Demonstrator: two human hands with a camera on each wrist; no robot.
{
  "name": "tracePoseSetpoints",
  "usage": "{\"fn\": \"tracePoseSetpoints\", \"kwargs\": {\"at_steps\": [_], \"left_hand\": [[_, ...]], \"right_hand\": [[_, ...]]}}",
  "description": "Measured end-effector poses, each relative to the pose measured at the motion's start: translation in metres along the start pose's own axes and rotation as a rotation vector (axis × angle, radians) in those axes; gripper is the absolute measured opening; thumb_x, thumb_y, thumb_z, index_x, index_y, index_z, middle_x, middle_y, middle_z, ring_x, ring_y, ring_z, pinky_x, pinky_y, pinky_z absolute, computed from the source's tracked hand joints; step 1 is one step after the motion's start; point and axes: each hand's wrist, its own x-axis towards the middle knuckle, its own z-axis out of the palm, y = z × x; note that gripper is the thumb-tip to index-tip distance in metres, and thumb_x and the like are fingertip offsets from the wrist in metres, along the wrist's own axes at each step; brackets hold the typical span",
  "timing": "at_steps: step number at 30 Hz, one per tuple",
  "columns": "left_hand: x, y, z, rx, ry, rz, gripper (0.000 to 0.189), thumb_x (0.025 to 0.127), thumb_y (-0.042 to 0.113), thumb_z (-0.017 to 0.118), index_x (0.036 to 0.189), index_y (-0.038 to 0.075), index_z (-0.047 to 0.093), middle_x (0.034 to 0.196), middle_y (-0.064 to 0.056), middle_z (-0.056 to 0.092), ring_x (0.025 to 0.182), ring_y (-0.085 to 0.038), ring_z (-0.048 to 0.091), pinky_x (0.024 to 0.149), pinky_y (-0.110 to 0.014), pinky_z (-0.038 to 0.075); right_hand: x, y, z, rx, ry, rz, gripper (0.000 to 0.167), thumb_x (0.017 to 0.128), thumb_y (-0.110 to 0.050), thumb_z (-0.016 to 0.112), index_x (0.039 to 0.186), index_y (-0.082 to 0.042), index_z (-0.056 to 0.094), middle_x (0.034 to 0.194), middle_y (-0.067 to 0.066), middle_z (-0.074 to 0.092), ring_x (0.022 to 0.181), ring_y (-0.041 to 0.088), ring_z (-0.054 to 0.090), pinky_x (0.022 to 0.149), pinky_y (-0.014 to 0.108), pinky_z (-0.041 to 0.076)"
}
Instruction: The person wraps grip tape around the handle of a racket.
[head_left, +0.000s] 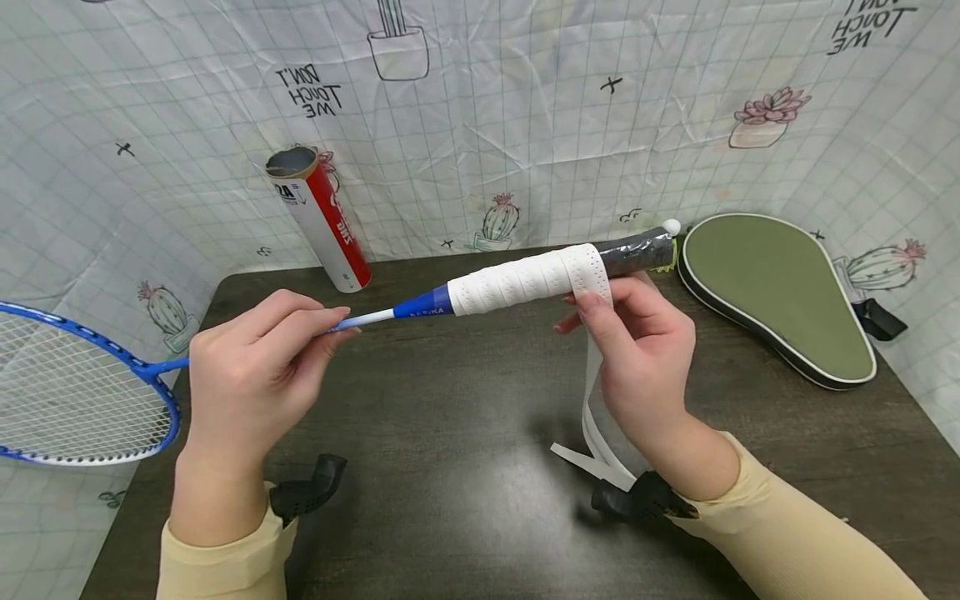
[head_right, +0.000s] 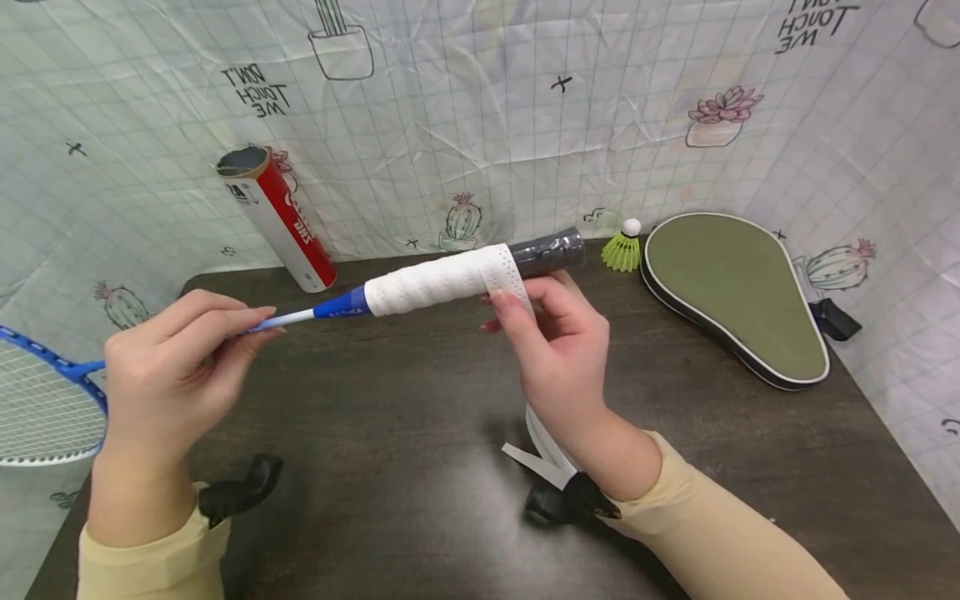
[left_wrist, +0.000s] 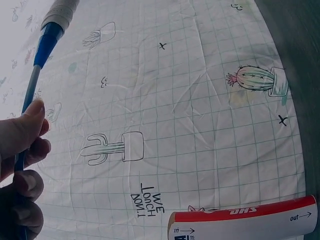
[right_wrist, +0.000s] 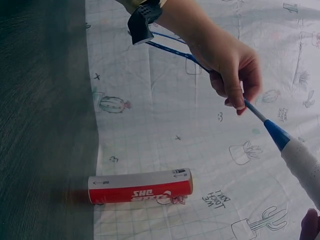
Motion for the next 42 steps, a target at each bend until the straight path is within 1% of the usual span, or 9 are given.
{"fn": "tracePoseSetpoints", "kwargs": {"at_steps": [6,10,19,23,26,29,31,36,42], "left_hand": [[0.0001,-0.0013,0.0002,0.0,-0.02,0.007,0.008,0.08,0.003,0.084,0.085,0.003,0.078,0.077,-0.004,0.072,0.056,-0.019,0.06,0.052,-0.032,0.042],[-0.0007,-0.0024,0.0008,0.006,-0.034,0.013,0.006,0.084,0.008,0.083,0.086,0.003,0.079,0.077,-0.004,0.072,0.058,-0.021,0.063,0.053,-0.035,0.046],[0.0,-0.0024,-0.0001,0.028,-0.05,0.006,0.016,0.08,0.005,0.086,0.095,0.003,0.081,0.079,-0.007,0.074,0.063,-0.025,0.066,0.057,-0.039,0.049],[-0.0002,-0.0023,0.0006,0.036,-0.043,0.001,0.011,0.091,0.015,0.08,0.093,0.004,0.081,0.075,-0.005,0.07,0.058,-0.021,0.061,0.053,-0.035,0.045],[-0.0007,-0.003,0.0003,0.02,-0.043,0.006,0.022,0.097,0.024,0.073,0.091,0.004,0.08,0.072,-0.004,0.067,0.052,-0.016,0.053,0.048,-0.031,0.038],[-0.0005,-0.0035,-0.0012,0.01,-0.057,0.008,0.016,0.093,0.019,0.076,0.09,0.004,0.08,0.071,-0.003,0.067,0.051,-0.012,0.049,0.046,-0.028,0.035],[-0.0002,-0.0042,-0.0027,0.009,-0.075,0.001,0.009,0.087,0.012,0.079,0.092,0.004,0.079,0.072,-0.004,0.068,0.052,-0.012,0.05,0.047,-0.028,0.037],[-0.0013,-0.0054,-0.0034,0.013,-0.071,-0.012,0.007,0.084,0.003,0.077,0.09,0.005,0.078,0.07,-0.003,0.066,0.051,-0.011,0.046,0.047,-0.027,0.034],[-0.0018,-0.0058,-0.0022,0.016,-0.057,-0.007,0.007,0.084,0.001,0.075,0.086,0.007,0.078,0.067,-0.001,0.062,0.05,-0.01,0.042,0.046,-0.027,0.032]], "right_hand": [[0.0006,-0.001,-0.0016,-0.054,0.014,-0.003,0.011,0.091,0.008,0.07,0.082,0.006,0.075,0.081,0.006,0.071,0.064,0.018,0.065,0.064,0.029,0.056],[0.0013,-0.0009,-0.0024,-0.07,0.016,-0.008,0.012,0.092,0.003,0.074,0.08,0.007,0.074,0.078,0.006,0.072,0.064,0.018,0.066,0.064,0.028,0.056],[0.0004,0.0007,-0.0015,0.011,0.001,-0.013,0.014,0.091,0.012,0.061,0.082,0.005,0.07,0.081,0.007,0.073,0.071,0.02,0.066,0.064,0.033,0.058],[-0.0003,0.0012,-0.0021,0.002,-0.005,-0.01,0.013,0.092,0.01,0.063,0.079,0.011,0.067,0.079,0.007,0.072,0.067,0.019,0.065,0.063,0.032,0.057],[-0.0007,0.001,-0.0019,-0.011,-0.009,-0.016,0.016,0.093,0.008,0.064,0.078,0.014,0.064,0.079,0.007,0.072,0.07,0.021,0.066,0.064,0.032,0.057],[-0.0003,0.0001,-0.0019,0.0,-0.024,-0.017,0.018,0.094,0.008,0.063,0.079,0.018,0.062,0.084,0.011,0.075,0.087,0.027,0.073,0.065,0.032,0.058],[-0.0005,-0.0004,-0.0018,-0.005,-0.028,-0.018,0.02,0.095,0.007,0.064,0.079,0.019,0.061,0.084,0.01,0.075,0.087,0.027,0.074,0.065,0.032,0.058],[-0.0022,-0.0001,-0.0023,-0.055,-0.023,-0.027,0.026,0.094,0.003,0.068,0.076,0.019,0.059,0.078,0.004,0.073,0.061,0.019,0.065,0.065,0.03,0.056],[-0.0018,0.0,-0.0027,-0.057,-0.023,-0.025,0.027,0.094,0.002,0.07,0.076,0.019,0.061,0.075,0.006,0.072,0.062,0.018,0.064,0.064,0.029,0.055]]}}
